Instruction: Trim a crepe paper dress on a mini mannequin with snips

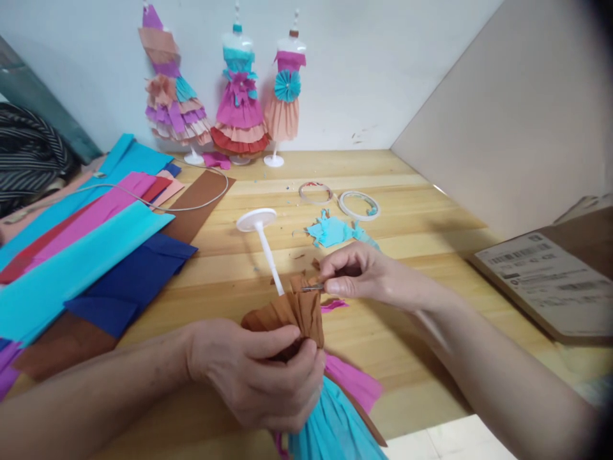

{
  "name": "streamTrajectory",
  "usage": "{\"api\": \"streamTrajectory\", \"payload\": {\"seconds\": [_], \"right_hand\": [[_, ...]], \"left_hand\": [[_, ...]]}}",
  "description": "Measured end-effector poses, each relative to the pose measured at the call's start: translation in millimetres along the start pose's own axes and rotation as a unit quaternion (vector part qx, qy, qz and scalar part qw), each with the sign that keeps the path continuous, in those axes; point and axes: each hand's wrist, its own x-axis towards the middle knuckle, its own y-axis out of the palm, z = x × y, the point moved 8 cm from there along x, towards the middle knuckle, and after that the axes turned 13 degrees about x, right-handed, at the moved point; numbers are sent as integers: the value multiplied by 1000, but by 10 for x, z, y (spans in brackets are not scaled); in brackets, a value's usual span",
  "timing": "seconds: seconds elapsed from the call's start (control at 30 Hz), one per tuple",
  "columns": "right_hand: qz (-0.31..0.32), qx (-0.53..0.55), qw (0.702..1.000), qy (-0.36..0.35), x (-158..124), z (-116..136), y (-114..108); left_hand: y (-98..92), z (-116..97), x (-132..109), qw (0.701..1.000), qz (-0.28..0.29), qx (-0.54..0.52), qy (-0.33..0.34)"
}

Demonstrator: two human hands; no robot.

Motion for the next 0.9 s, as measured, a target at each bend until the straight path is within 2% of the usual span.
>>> {"api": "streamTrajectory", "payload": {"seconds": [0.17,0.33,0.6,0.9], "right_hand": [[-7,-6,1000,1,-8,2,-36],[42,-19,999,10,-11,14,-4],[69,-54,996,4,-1,81,5],[73,-138,986,49,51,162,77]], "left_hand": [[-5,12,14,1000,4,-4,2],[-16,22,22,1000,1,-10,6],[-8,25,24,1000,0,-13,4],[-6,14,30,1000,3,-8,13]]}}
